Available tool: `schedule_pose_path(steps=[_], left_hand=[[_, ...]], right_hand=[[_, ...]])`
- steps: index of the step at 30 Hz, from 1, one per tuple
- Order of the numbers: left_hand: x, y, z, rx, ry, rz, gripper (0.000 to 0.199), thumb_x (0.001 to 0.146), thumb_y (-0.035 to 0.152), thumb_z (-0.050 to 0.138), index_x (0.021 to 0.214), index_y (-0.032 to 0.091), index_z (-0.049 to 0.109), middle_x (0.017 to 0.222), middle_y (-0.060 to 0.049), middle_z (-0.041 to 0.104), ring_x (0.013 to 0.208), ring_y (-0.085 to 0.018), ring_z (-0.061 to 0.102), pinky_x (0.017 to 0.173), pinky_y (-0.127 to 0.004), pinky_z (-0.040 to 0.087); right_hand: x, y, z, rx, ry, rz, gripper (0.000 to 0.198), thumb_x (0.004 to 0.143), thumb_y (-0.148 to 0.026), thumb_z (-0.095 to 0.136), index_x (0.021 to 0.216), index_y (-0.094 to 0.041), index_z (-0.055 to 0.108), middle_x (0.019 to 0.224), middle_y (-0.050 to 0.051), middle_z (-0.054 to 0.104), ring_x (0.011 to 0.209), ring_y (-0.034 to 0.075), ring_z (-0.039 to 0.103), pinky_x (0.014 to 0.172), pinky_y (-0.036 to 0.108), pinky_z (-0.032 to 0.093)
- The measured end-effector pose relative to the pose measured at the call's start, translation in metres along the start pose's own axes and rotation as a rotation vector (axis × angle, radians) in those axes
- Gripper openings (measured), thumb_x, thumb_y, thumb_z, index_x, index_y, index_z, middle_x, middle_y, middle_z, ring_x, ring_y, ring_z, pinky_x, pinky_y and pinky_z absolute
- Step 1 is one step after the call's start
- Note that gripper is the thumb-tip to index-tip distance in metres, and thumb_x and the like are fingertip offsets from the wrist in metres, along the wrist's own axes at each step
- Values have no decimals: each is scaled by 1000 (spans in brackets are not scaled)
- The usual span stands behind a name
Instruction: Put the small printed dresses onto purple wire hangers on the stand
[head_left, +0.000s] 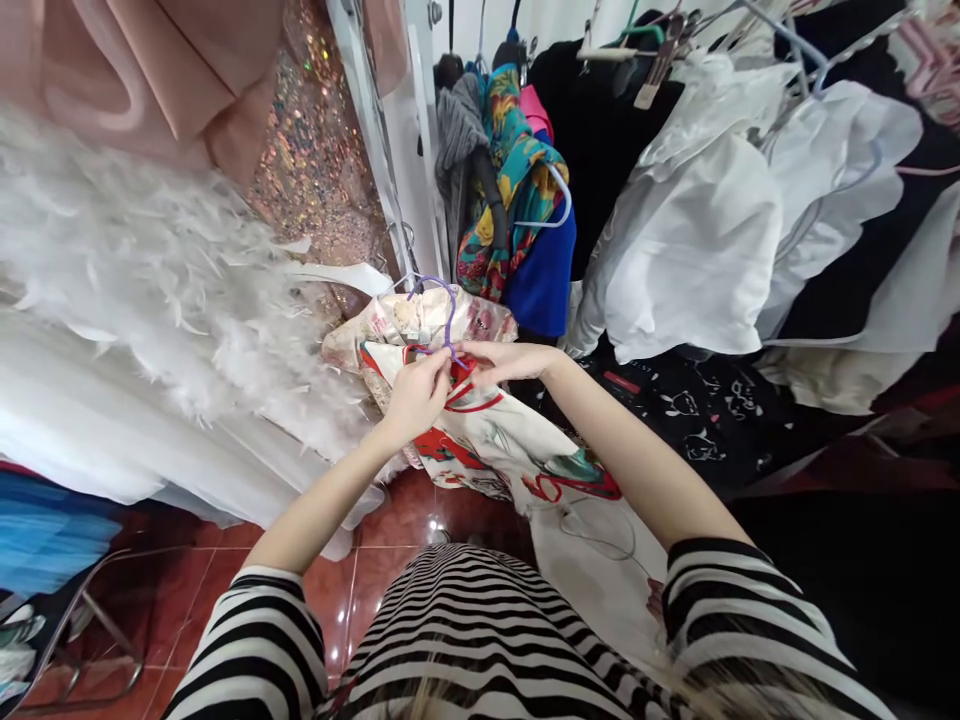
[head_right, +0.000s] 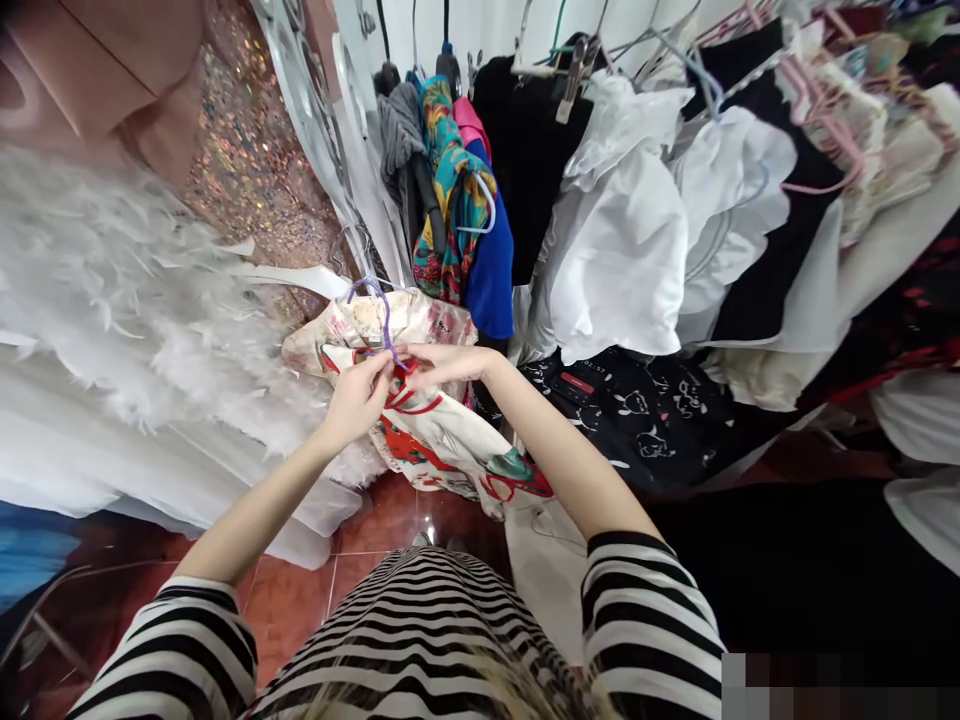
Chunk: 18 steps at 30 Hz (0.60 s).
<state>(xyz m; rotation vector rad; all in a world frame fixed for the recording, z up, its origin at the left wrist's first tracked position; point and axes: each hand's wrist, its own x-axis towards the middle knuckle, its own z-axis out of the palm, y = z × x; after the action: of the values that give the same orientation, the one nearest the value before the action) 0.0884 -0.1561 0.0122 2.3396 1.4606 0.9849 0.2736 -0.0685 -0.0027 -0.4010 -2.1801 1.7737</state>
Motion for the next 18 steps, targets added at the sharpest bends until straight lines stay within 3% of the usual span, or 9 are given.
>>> schedule_pose_path(steps=[2, 4, 8, 12, 16, 18], left_hand=[[3, -9, -2, 39, 12, -7, 22, 97, 21, 44, 94, 21, 66, 67, 0, 66, 62, -16, 62, 67, -26, 45], [7, -17, -4, 89, 14, -5, 22, 96, 23, 45, 96, 20, 67, 72, -2, 68, 66, -17, 64, 67, -27, 45], [15, -33, -6, 206, 26, -5, 22, 94, 28, 49, 99, 20, 69, 78, -6, 72, 75, -22, 67, 67, -29, 46], [23, -48, -12, 332, 15, -42, 25, 95, 32, 49, 92, 21, 71, 78, -8, 73, 79, -25, 69, 67, -30, 45], [28, -62, -20, 325, 24, -37, 31, 95, 38, 52, 76, 22, 70, 66, -7, 69, 71, -25, 69, 65, -30, 42], [29, -70, -27, 287, 82, 2, 31, 96, 41, 54, 77, 23, 71, 69, -7, 70, 75, -25, 69, 67, -31, 44]], right_hand=[[0, -3, -4, -165, 26, -43, 71, 81, -53, 76, 138, -16, 54, 124, 9, 66, 111, 20, 62, 100, 32, 52], [0, -9, -9, -321, 58, -49, 53, 85, -44, 72, 129, -16, 61, 117, 7, 68, 108, 21, 62, 100, 34, 50], [2, -18, -19, -661, 132, -17, 17, 92, -29, 56, 96, -18, 69, 87, 3, 69, 82, 18, 60, 83, 32, 50], [12, -19, -16, -826, 235, -40, 15, 90, -18, 50, 80, -19, 62, 71, 0, 62, 69, 16, 53, 75, 30, 43], [20, -15, -9, -844, 310, -45, 14, 86, -14, 49, 79, -20, 60, 71, 0, 60, 70, 16, 52, 75, 29, 40], [20, -13, -9, -855, 361, -22, 14, 86, -14, 49, 80, -19, 60, 71, 0, 58, 69, 16, 50, 75, 29, 39]])
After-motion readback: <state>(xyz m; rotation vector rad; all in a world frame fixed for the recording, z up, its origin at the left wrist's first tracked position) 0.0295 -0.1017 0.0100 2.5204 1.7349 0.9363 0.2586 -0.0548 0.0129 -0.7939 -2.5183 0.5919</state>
